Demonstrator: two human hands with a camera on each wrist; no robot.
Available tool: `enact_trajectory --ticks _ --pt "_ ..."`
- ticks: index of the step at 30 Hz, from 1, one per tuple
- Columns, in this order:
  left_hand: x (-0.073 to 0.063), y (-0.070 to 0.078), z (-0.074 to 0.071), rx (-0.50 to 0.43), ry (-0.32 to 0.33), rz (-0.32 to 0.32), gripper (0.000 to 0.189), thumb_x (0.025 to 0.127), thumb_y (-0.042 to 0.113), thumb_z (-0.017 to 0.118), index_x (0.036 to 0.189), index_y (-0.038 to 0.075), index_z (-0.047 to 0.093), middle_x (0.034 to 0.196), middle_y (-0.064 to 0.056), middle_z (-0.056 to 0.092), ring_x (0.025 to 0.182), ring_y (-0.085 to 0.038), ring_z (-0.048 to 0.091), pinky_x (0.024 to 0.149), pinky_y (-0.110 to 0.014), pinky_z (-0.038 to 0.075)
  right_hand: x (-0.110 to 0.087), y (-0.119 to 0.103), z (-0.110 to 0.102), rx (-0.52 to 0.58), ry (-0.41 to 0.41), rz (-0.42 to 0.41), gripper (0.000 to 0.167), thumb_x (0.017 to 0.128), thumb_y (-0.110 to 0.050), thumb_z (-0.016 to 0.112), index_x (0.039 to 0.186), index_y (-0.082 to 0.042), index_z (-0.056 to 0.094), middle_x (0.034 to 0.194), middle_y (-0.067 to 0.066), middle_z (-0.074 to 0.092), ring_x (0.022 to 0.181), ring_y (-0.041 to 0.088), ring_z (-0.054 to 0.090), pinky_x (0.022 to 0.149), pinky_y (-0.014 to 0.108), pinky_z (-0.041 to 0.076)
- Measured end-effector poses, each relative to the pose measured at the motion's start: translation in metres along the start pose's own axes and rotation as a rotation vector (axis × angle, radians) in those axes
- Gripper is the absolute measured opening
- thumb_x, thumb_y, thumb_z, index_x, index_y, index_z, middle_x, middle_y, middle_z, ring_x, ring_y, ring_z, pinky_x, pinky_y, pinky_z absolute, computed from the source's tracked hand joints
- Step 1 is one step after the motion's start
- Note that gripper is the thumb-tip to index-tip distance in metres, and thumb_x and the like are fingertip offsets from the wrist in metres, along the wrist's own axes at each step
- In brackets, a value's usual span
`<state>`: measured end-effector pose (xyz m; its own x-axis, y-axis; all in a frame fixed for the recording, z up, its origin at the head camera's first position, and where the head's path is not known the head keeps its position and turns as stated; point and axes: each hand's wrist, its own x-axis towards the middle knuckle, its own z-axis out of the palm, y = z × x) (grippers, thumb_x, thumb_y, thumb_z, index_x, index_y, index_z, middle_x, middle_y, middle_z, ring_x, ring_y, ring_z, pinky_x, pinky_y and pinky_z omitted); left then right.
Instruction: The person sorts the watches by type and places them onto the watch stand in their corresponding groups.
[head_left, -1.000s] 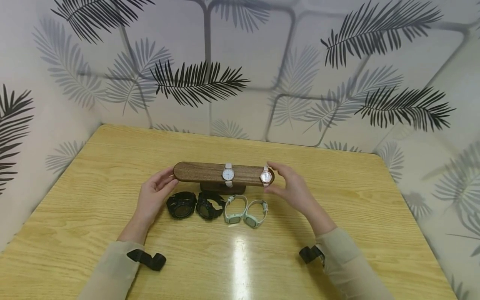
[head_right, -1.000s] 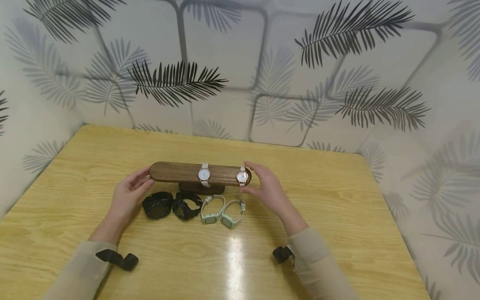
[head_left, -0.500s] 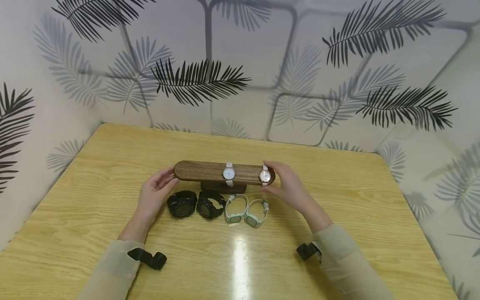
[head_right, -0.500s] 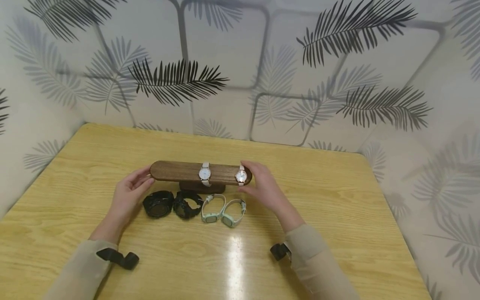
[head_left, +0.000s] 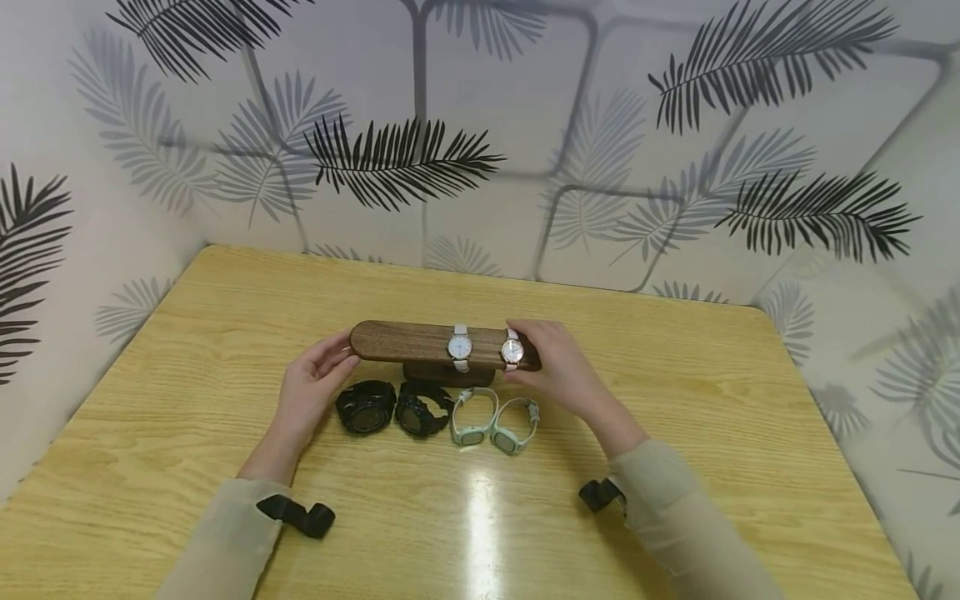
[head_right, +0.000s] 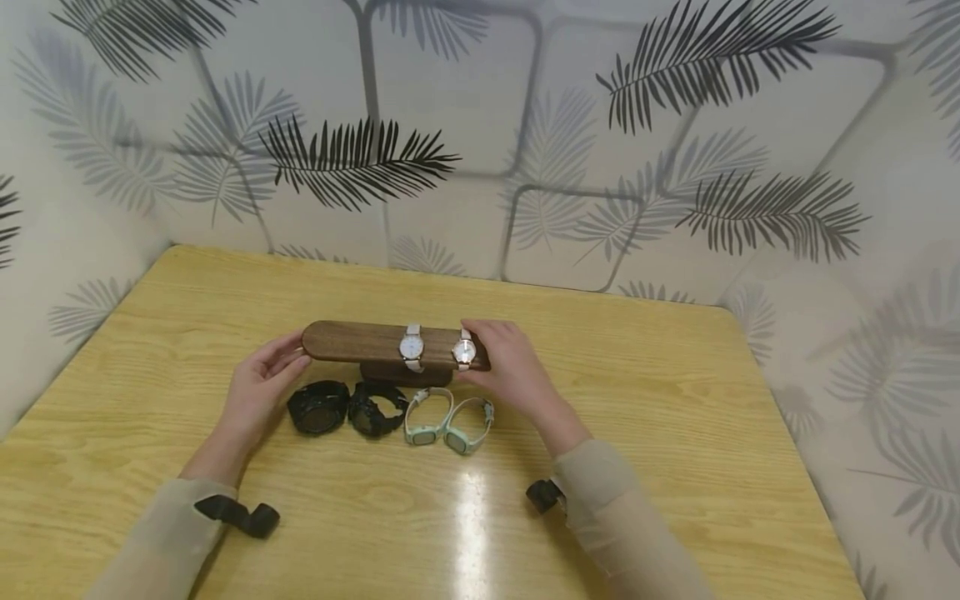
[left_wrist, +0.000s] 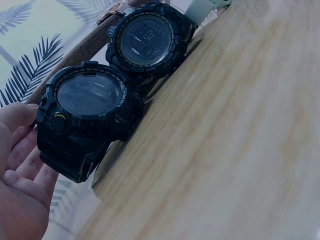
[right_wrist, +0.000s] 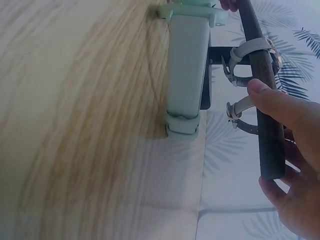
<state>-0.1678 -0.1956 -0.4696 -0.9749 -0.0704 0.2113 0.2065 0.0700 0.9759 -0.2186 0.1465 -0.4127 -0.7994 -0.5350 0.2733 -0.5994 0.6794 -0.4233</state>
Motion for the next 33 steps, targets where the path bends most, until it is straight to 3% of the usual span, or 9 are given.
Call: enact_trajectory --ticks 7,18,33 --pt "0.000 0.000 0.001 -0.002 0.004 -0.014 0.045 0.094 0.011 0.063 0.135 -0.004 0.050 0.129 -0.019 0.055 0.107 -0.005 0.059 0.086 -0.018 0.050 0.006 -0.009 0.002 -0.033 -0.033 0.011 0.075 0.076 -0.030 0.083 0.137 -0.003 0.049 0.131 0.015 0.055 0.119 0.034 0.048 0.105 0.049 0.034" --pt "-0.001 0.000 0.000 -0.003 -0.003 -0.008 0.047 0.093 0.013 0.063 0.135 -0.003 0.049 0.130 -0.016 0.055 0.108 -0.006 0.058 0.087 -0.019 0.050 0.014 -0.023 0.005 -0.095 -0.072 0.045 0.076 0.076 -0.038 0.080 0.139 -0.009 0.048 0.133 0.009 0.054 0.123 0.032 0.045 0.106 0.055 0.028" --pt "0.000 -0.001 0.000 -0.002 -0.003 -0.015 0.048 0.094 0.015 0.063 0.136 -0.002 0.050 0.131 -0.018 0.054 0.108 -0.006 0.058 0.087 -0.019 0.050 0.021 -0.031 0.013 -0.185 -0.082 0.032 0.079 0.077 -0.045 0.077 0.141 -0.011 0.046 0.133 0.006 0.054 0.121 0.027 0.046 0.104 0.050 0.030"
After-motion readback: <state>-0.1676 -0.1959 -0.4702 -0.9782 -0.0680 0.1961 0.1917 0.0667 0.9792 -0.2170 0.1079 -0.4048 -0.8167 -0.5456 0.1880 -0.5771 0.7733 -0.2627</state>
